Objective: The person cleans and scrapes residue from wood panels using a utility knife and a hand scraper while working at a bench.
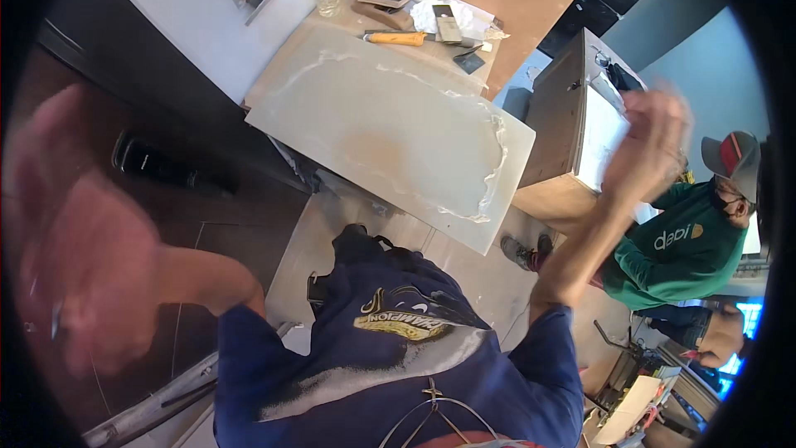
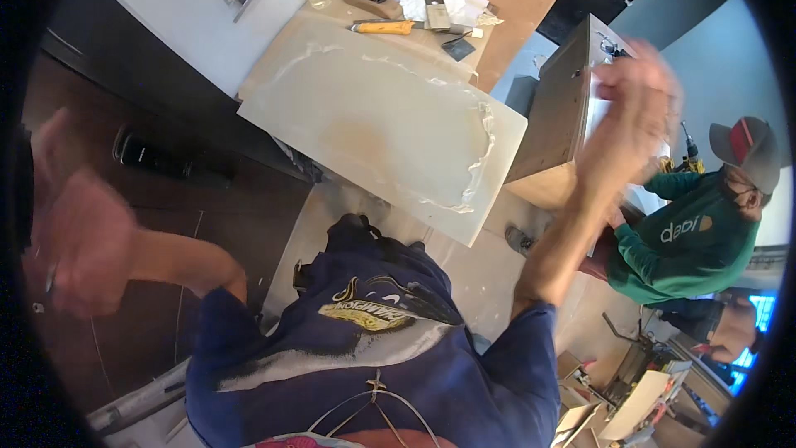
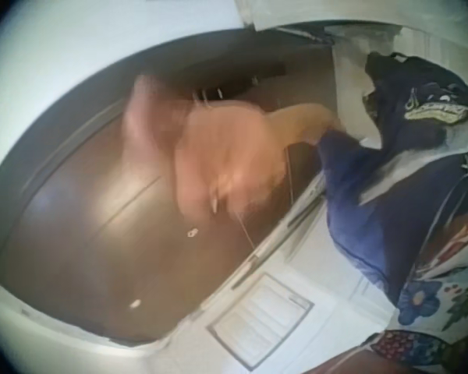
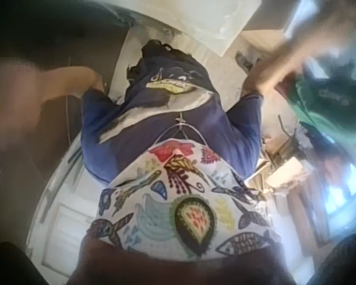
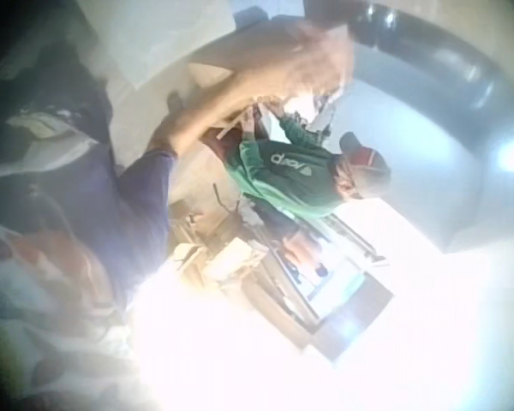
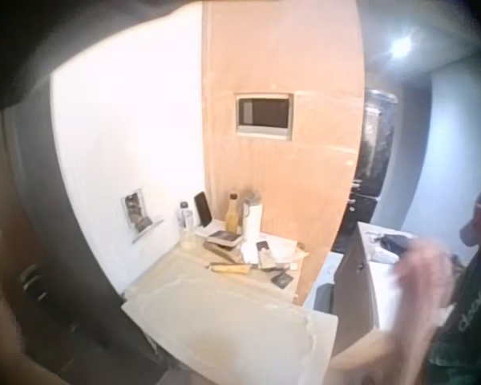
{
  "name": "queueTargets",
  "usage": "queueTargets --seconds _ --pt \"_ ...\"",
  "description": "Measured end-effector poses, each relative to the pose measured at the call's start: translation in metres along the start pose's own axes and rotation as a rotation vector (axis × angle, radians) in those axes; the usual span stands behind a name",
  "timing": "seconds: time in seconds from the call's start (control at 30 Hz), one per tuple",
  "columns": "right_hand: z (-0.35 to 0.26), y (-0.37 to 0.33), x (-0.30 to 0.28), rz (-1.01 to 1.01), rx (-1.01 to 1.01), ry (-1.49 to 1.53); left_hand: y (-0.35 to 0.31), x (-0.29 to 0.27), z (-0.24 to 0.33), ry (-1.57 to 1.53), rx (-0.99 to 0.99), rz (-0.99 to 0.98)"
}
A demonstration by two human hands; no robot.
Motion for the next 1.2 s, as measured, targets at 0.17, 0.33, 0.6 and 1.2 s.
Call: queueTargets --seconds 0.17,0.33,0.6,1.2 --pt "0.124 -0.110 0.185 -0.502 0.332 0.218 -0.198 0.023 -0.118 0.321 -0.971 -0.530" --pt "0.168 -0.133 0.318 -0.775 0.080 -0.147 -0.338 -0.007 -0.166 0.278 -1.204 -0.502" --pt "0.252 -0.125 0.449 -0.843 -0.127 -0.479 -0.426 -0.038 -0.190 0.206 -1.367 -0.487" --pt "0.428 -0.017 0.365 -0.756 -0.177 -0.986 -0.469 -0.073 -0.214 0.324 -1.479 -0.545"
Point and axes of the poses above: each hand's wrist, its own y-axis towards the middle knuckle, its own x-axis out of the palm, z = x × y, the point moved 10 cm from there along y, towards the middle knuckle, and after that the axes turned 1 degree about -x, right-handed, at the moved point
